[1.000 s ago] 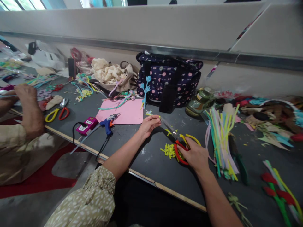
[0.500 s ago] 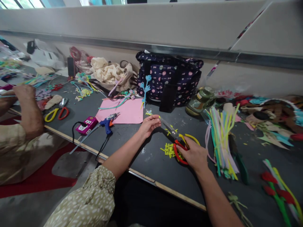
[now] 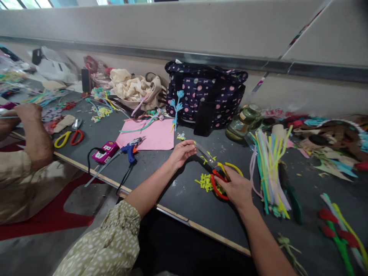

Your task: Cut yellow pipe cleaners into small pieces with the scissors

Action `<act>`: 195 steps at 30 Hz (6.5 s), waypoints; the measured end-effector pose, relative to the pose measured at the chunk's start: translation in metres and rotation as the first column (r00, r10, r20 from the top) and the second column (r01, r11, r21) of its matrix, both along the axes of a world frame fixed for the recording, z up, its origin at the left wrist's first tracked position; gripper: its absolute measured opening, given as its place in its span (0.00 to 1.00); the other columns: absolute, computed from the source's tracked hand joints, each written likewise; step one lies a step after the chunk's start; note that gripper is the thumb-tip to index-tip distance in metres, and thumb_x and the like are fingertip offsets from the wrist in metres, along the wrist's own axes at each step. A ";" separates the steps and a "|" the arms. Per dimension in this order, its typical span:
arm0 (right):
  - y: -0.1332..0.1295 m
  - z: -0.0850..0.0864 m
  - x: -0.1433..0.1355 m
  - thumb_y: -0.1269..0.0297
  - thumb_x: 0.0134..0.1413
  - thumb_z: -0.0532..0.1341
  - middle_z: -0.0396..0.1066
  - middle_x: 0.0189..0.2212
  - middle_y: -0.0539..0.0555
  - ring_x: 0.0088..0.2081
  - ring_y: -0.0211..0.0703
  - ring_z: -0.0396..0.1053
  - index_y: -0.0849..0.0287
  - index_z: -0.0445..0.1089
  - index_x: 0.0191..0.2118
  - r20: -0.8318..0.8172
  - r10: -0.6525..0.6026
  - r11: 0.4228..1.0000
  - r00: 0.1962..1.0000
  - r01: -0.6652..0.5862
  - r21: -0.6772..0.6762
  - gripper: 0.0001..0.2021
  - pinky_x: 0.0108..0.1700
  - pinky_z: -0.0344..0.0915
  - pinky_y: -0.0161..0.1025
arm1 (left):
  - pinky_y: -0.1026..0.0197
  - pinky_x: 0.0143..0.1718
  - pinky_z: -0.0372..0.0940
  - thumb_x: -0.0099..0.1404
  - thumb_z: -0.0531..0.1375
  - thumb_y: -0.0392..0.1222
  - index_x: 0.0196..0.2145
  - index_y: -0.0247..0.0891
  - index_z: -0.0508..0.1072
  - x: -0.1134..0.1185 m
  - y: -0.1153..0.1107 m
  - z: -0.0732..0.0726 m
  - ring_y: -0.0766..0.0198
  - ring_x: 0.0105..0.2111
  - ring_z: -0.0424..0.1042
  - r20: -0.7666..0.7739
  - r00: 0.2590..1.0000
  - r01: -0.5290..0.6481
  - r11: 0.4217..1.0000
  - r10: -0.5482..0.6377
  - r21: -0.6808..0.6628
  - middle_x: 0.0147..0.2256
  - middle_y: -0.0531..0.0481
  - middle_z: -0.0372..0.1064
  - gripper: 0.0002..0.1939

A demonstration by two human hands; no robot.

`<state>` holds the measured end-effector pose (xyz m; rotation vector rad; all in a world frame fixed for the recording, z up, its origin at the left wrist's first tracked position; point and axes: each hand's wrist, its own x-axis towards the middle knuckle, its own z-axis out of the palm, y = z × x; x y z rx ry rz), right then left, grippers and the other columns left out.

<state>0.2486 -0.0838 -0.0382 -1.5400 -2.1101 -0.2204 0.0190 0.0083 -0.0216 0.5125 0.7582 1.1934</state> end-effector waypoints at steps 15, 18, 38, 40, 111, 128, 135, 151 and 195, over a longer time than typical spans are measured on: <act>-0.001 -0.008 0.003 0.45 0.56 0.56 0.76 0.38 0.56 0.36 0.43 0.73 0.60 0.71 0.49 -0.035 0.003 0.999 0.999 -0.005 -0.040 0.25 0.36 0.65 0.37 | 0.65 0.32 0.71 0.49 0.67 0.28 0.33 0.32 0.71 0.002 -0.002 0.004 0.69 0.23 0.72 0.031 0.999 0.010 1.000 -0.009 -0.028 0.23 0.52 0.71 0.12; 0.000 -0.009 0.003 0.45 0.56 0.55 0.76 0.38 0.56 0.36 0.43 0.73 0.59 0.71 0.50 -0.045 0.002 0.999 0.999 -0.004 -0.051 0.25 0.36 0.65 0.37 | 0.66 0.31 0.71 0.49 0.67 0.28 0.32 0.32 0.71 0.002 -0.002 0.003 0.70 0.23 0.72 0.026 1.000 0.011 1.000 -0.011 -0.026 0.23 0.52 0.71 0.12; -0.002 -0.002 0.000 0.43 0.58 0.52 0.76 0.34 0.55 0.32 0.42 0.72 0.59 0.72 0.47 -0.038 0.005 0.999 0.999 -0.007 -0.049 0.26 0.32 0.63 0.36 | 0.64 0.33 0.69 0.49 0.67 0.28 0.32 0.32 0.71 0.002 -0.003 0.005 0.69 0.24 0.72 0.020 1.000 0.007 0.999 -0.006 -0.051 0.23 0.53 0.70 0.12; -0.002 -0.002 0.001 0.43 0.58 0.52 0.76 0.34 0.55 0.31 0.42 0.72 0.59 0.72 0.46 -0.033 0.003 0.999 0.999 -0.005 -0.052 0.25 0.32 0.63 0.36 | 0.64 0.33 0.70 0.49 0.67 0.27 0.32 0.32 0.71 0.002 -0.002 0.004 0.69 0.24 0.72 0.014 1.000 0.005 0.999 -0.004 -0.054 0.23 0.53 0.70 0.12; 0.001 -0.002 0.004 0.42 0.56 0.54 0.76 0.34 0.57 0.34 0.44 0.72 0.61 0.71 0.46 0.025 -0.007 1.000 1.000 0.007 0.002 0.26 0.33 0.62 0.36 | 0.66 0.32 0.68 0.49 0.67 0.31 0.31 0.34 0.72 -0.004 0.003 0.003 0.73 0.23 0.68 -0.021 0.999 -0.046 0.999 0.046 0.011 0.24 0.54 0.68 0.10; 0.001 -0.002 0.004 0.43 0.56 0.55 0.76 0.36 0.57 0.35 0.43 0.72 0.61 0.70 0.48 0.027 0.002 1.000 1.000 -0.002 -0.022 0.26 0.33 0.61 0.36 | 0.65 0.33 0.70 0.49 0.66 0.31 0.32 0.33 0.73 -0.006 0.004 0.001 0.71 0.24 0.70 -0.021 0.998 -0.066 0.998 0.066 0.025 0.25 0.52 0.71 0.10; 0.001 -0.003 0.005 0.43 0.55 0.55 0.75 0.36 0.56 0.35 0.44 0.72 0.59 0.69 0.48 0.021 -0.006 0.999 1.000 0.007 -0.042 0.25 0.33 0.62 0.36 | 0.65 0.33 0.70 0.48 0.67 0.31 0.33 0.32 0.73 -0.006 0.006 -0.001 0.70 0.25 0.72 -0.036 0.997 -0.072 0.997 0.073 0.033 0.27 0.50 0.72 0.12; 0.000 0.001 0.002 0.43 0.56 0.54 0.75 0.34 0.56 0.34 0.43 0.71 0.60 0.70 0.47 0.007 -0.019 1.000 1.000 0.019 -0.016 0.25 0.32 0.60 0.36 | 0.68 0.31 0.70 0.50 0.68 0.31 0.33 0.33 0.73 -0.006 0.004 0.004 0.72 0.25 0.72 -0.016 0.994 -0.104 0.994 0.104 -0.016 0.29 0.50 0.73 0.12; -0.002 0.004 -0.001 0.44 0.60 0.51 0.76 0.33 0.54 0.31 0.40 0.72 0.60 0.71 0.45 -0.028 0.037 0.995 0.999 -0.039 -0.087 0.24 0.31 0.61 0.35 | 0.66 0.34 0.70 0.48 0.69 0.31 0.32 0.31 0.73 0.000 0.002 -0.002 0.70 0.25 0.72 -0.021 0.998 -0.054 0.998 0.054 0.008 0.25 0.52 0.72 0.13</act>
